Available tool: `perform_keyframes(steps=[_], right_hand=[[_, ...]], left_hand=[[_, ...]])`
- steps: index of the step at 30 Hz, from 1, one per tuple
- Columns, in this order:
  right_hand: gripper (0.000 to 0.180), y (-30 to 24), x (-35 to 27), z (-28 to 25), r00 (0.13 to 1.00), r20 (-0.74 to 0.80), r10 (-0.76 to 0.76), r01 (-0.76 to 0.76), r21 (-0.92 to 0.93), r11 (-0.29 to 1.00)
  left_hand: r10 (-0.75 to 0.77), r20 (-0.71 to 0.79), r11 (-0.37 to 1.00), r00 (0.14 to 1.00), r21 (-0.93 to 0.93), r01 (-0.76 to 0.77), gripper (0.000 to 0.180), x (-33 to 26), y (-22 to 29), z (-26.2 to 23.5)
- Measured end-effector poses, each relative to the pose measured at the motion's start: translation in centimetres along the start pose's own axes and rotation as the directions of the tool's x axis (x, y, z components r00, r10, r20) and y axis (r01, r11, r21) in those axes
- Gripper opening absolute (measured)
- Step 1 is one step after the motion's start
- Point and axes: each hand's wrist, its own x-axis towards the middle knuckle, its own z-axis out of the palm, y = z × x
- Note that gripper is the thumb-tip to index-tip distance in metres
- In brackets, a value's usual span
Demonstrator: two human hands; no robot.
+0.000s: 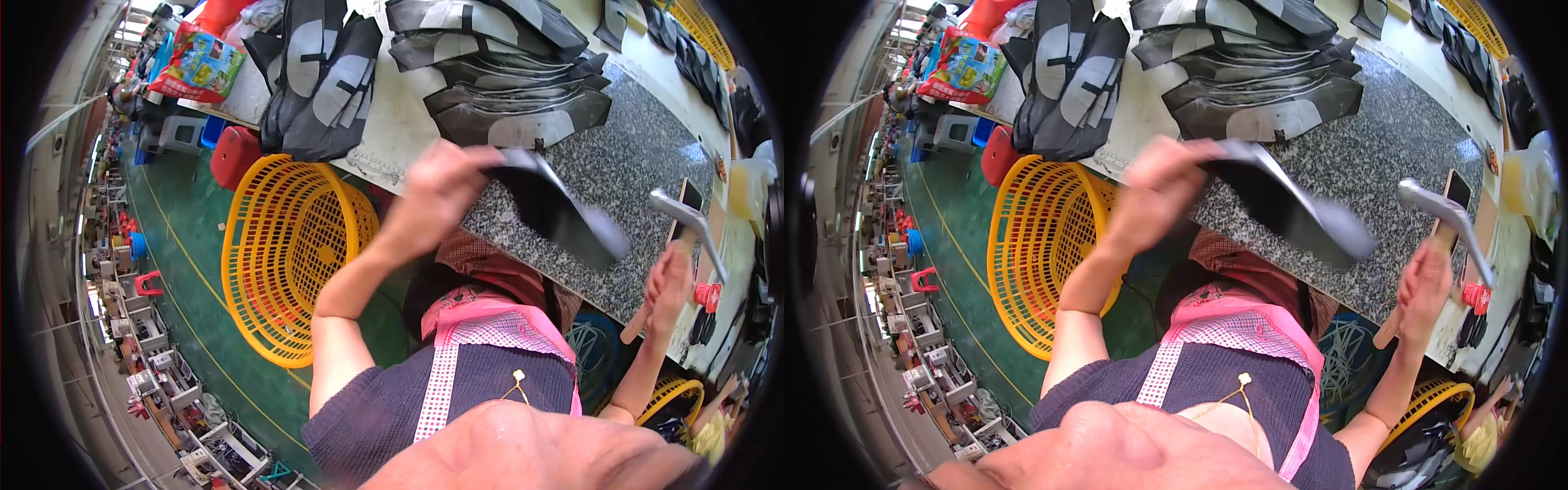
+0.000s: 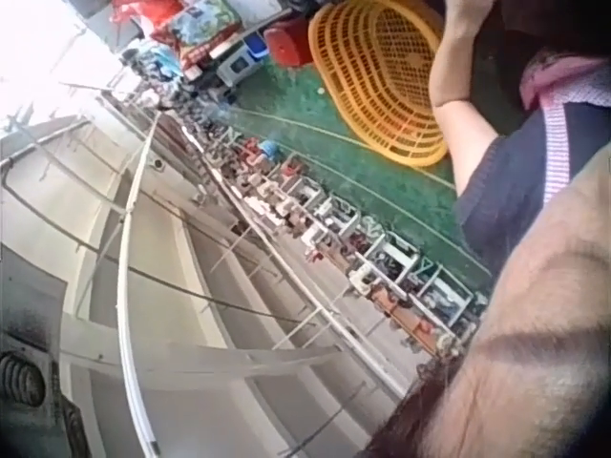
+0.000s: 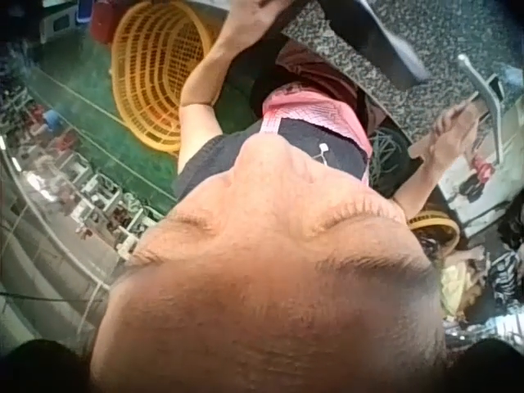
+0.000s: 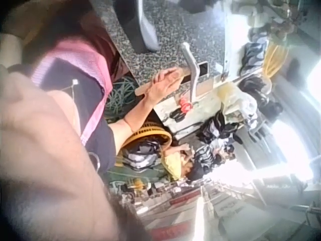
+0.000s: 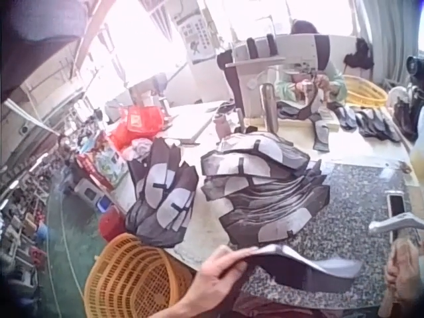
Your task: Hammering the edges and seams of shoe uppers and insoles on a workbench to secure them.
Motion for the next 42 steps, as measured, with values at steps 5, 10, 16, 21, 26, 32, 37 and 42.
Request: perform_keyframes(steps=[5, 10, 16, 21, 26, 32, 37, 42], right_hand=[[0.035, -1.0, 1.5, 0.0, 0.981, -0.159, 0.112, -0.081, 0.191, 0.978], [0.031, 2.0, 3.9, 1.0, 0.992, 0.010, 0.125, -0.125, 0.058, 0.990], [0.043, 1.4, 8.3, 5.9, 0.980, -0.001, -0.198, 0.185, -0.353, 0.917], [0.038, -1.0, 12.0, 12.8, 0.862, 0.405, -0.305, 0.463, -0.385, 0.799], [0.033, -3.1, 15.4, 16.0, 0.691, 0.627, -0.359, 0.701, -0.462, 0.542], [0.030, -4.1, 18.5, 16.2, 0.568, 0.768, -0.295, 0.821, -0.508, 0.260], [0.028, -4.8, 19.0, 16.8, 0.511, 0.814, -0.277, 0.859, -0.484, 0.167], [0.028, -5.1, 19.1, 17.3, 0.504, 0.820, -0.271, 0.863, -0.489, 0.125]], left_hand=[[0.357, -0.570, 0.677, 0.740, 0.704, 0.216, 0.047, 1.6, -6.1, -10.2], [-0.021, -0.299, 0.031, 0.954, 0.954, 0.299, 0.047, -2.3, -18.8, -16.4], [0.113, -0.204, 0.545, 0.972, 0.831, 0.111, 0.021, 3.5, -11.8, -7.6], [0.295, 0.001, 0.713, 0.955, 0.666, -0.221, 0.033, 5.1, -8.5, 2.7], [0.216, -0.039, 0.752, 0.976, 0.643, -0.141, 0.033, 6.8, -8.8, 4.1], [0.122, 0.076, 0.762, 0.990, 0.632, -0.143, 0.024, 7.9, -7.8, 4.7], [0.130, 0.139, 0.868, 0.982, 0.463, -0.180, 0.016, 4.8, -3.1, 7.2], [0.355, 0.404, 0.932, 0.843, -0.087, -0.351, 0.020, 0.1, 4.6, 11.8]])
